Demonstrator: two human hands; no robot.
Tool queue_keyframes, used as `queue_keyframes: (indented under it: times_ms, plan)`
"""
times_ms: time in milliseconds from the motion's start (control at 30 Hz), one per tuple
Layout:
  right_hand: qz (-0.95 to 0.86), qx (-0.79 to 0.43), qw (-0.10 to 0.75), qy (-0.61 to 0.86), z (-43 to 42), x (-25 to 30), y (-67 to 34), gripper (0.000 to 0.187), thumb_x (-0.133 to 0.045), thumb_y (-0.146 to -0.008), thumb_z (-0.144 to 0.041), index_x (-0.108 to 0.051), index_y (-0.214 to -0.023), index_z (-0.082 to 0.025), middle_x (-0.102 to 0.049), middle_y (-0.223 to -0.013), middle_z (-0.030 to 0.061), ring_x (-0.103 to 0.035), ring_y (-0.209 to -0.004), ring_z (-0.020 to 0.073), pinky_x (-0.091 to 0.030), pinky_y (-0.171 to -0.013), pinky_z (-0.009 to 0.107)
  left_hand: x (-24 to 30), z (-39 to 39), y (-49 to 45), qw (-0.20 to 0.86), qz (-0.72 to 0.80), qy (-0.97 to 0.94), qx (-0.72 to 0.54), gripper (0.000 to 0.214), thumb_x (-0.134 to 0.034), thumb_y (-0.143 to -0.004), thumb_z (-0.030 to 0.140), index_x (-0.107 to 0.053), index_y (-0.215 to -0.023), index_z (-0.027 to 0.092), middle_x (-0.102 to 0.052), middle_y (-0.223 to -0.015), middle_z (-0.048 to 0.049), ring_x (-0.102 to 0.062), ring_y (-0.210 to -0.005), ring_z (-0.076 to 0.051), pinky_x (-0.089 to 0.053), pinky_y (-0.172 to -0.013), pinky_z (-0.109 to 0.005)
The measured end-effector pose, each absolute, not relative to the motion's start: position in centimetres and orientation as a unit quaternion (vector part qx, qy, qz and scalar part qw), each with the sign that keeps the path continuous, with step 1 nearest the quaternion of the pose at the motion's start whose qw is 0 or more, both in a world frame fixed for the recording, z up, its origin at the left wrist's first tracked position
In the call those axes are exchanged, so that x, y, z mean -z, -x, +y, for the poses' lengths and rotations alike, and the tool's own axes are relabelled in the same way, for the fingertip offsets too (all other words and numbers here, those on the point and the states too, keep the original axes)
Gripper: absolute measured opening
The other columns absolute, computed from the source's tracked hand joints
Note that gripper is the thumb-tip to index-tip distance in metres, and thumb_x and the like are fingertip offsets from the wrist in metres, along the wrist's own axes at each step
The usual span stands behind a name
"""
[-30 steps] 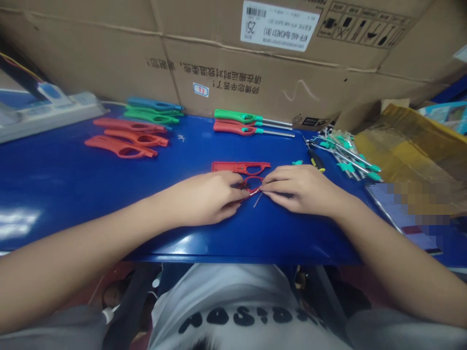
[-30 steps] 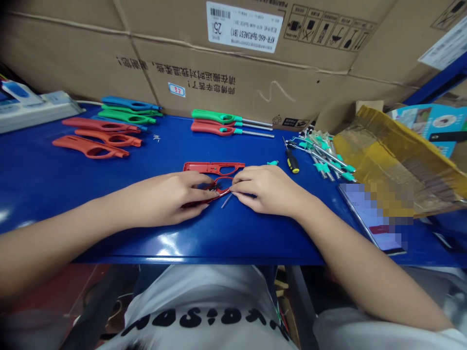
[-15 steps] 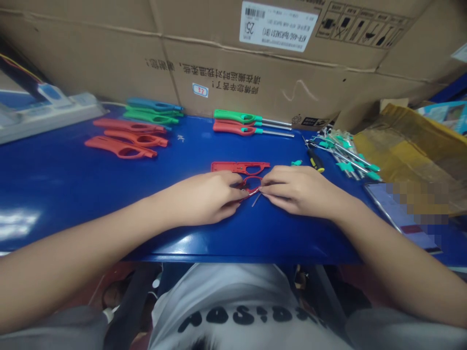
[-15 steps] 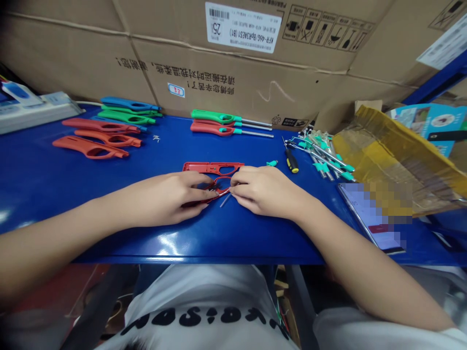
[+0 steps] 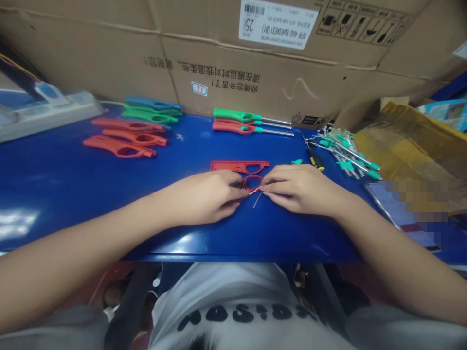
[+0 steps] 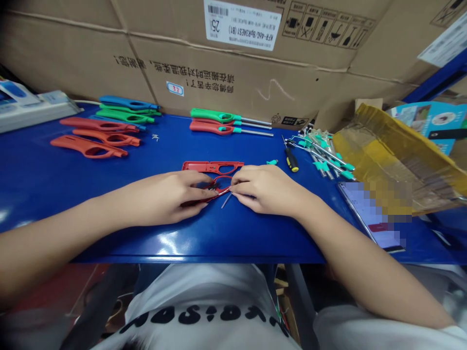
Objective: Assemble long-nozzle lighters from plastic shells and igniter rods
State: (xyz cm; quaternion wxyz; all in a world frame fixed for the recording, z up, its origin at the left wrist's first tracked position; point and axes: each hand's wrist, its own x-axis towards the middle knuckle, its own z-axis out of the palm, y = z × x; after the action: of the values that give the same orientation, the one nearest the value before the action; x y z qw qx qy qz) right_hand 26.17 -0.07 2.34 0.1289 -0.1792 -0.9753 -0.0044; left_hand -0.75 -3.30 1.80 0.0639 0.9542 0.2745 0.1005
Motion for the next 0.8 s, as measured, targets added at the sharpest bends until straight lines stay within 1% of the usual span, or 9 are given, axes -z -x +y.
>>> queue_keyframes:
  times_ms: [133, 267, 367, 567, 800]
  plan:
    - [-0.978, 0.032, 0.112, 0.171, -0.35, -2.53, -25.95, 0.022, -0.054, -0.097, -0.018, -0.076, -0.097, -0.018, -0.076, -0.104, 0.0097, -0.070, -0.096, 0.0216, -0.053, -0.078, 0.033, -1.73, -3.27, 0.75, 0.066, 0.269, -0.955, -0.107, 0.033, -0.054, -0.097, 0.024, -0.073, -0.123, 0.017, -0.070, -0.118, -0.0158, -0.072, -0.100, -0.027, -0.061, -0.087, -0.038]
    - [-0.981, 0.066, 0.090, 0.159, -0.79, -2.83, -25.63, 0.022, -0.053, -0.097, -0.016, -0.076, -0.095, -0.014, -0.076, -0.101, 0.0118, -0.068, -0.095, 0.0232, -0.052, -0.073, 0.033, -1.70, -3.27, 0.77, 0.073, 0.269, -0.954, -0.114, 0.034, -0.054, -0.097, 0.023, -0.072, -0.124, 0.017, -0.070, -0.118, -0.0151, -0.071, -0.103, -0.026, -0.060, -0.090, -0.038]
    - [-0.983, 0.070, 0.076, 0.154, -0.86, -2.95, -25.55, 0.022, -0.054, -0.096, -0.014, -0.076, -0.094, -0.014, -0.075, -0.098, 0.0121, -0.068, -0.094, 0.0238, -0.051, -0.071, 0.033, -1.74, -3.26, 0.80, 0.081, 0.271, -0.952, -0.121, 0.033, -0.055, -0.096, 0.022, -0.073, -0.123, 0.018, -0.071, -0.116, -0.0141, -0.071, -0.103, -0.026, -0.060, -0.092, -0.037]
    - [-0.975, -0.013, 0.127, 0.180, -0.31, -2.72, -26.03, 0.023, -0.055, -0.097, -0.018, -0.078, -0.100, -0.018, -0.078, -0.102, 0.0079, -0.071, -0.099, 0.0217, -0.054, -0.079, 0.032, -1.80, -3.23, 0.89, 0.089, 0.279, -0.950, -0.111, 0.032, -0.057, -0.095, 0.022, -0.074, -0.122, 0.020, -0.070, -0.120, -0.0140, -0.071, -0.103, -0.026, -0.060, -0.092, -0.038]
    - [-0.972, -0.016, 0.141, 0.189, -0.14, -2.57, -26.19, 0.023, -0.055, -0.097, -0.019, -0.078, -0.099, -0.019, -0.079, -0.102, 0.0077, -0.071, -0.099, 0.0216, -0.055, -0.080, 0.033, -1.73, -3.19, 0.87, 0.087, 0.283, -0.948, -0.113, 0.032, -0.060, -0.094, 0.022, -0.074, -0.123, 0.022, -0.069, -0.123, -0.0129, -0.071, -0.104, -0.026, -0.060, -0.092, -0.037]
